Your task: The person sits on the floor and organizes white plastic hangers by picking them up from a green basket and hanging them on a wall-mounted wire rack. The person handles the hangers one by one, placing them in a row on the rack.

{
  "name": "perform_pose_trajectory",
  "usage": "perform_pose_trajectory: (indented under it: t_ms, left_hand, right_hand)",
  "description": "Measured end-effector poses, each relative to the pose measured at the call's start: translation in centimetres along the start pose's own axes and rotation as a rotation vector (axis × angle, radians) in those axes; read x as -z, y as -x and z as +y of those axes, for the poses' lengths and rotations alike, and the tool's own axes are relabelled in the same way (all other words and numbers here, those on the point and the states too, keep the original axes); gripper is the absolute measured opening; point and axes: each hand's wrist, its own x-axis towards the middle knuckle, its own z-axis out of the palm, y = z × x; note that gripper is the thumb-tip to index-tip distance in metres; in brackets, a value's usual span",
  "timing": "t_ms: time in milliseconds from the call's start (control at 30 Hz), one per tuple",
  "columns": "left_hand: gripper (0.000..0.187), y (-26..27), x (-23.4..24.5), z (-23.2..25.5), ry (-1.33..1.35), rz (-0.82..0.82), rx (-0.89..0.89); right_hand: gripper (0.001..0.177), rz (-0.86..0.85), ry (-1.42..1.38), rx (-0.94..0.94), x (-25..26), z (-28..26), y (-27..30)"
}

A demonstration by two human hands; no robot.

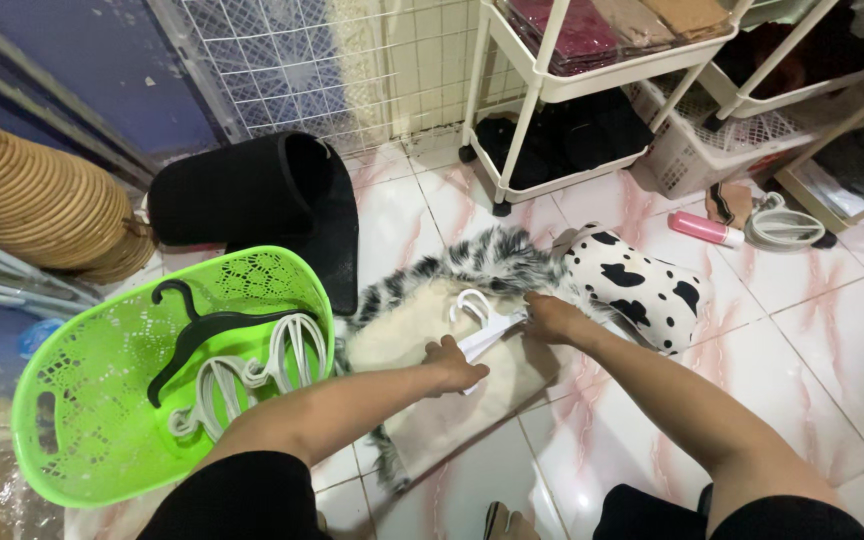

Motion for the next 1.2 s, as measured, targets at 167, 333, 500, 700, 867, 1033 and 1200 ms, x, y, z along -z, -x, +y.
perform_pose_trajectory:
  t_ms: [167,333,500,700,867,1033,1200]
  left_hand:
    - [0.089,-0.2,-1.2,0.3,-0.073,0.141,-0.056]
    - [0.058,-1.3,-1.3,0.0,-0.252,0.150,-0.224]
    - [0.025,-3.4,-1.7,-0.3,-0.380,0.220,-0.296]
    - [0.021,-3.2,-0.5,-0.5,-0.337,0.160,-0.223]
    - [0.026,-2.8,-0.9,-1.0,-0.365,0.288,-0.464]
    - [0.021,0.0,3.8,1.6,-0.409,0.433,-0.578]
    - [0.020,4.5,14.6,1.5,-0.494,0.628,-0.691]
  right_hand:
    - [0.058,0.045,-0.005,0.022,0.2,-0.8,0.0]
    - [0.055,0.147,0.024,0.110,-1.0,-1.2,0.4]
    - [0.067,0.041,0.147,0.009,-0.2,-3.5,1.2]
    - [0.060,-0.264,0.335,-0.023,1.6,-5.2,1.4]
    - [0.057,-0.312,0.300,0.036,1.3,-3.8,0.4]
    - [0.044,-0.211,0.056,0.028,8.3,-5.1,1.3]
    - [0.046,-0.038,0.026,0.121,16.6,-13.0,2.1]
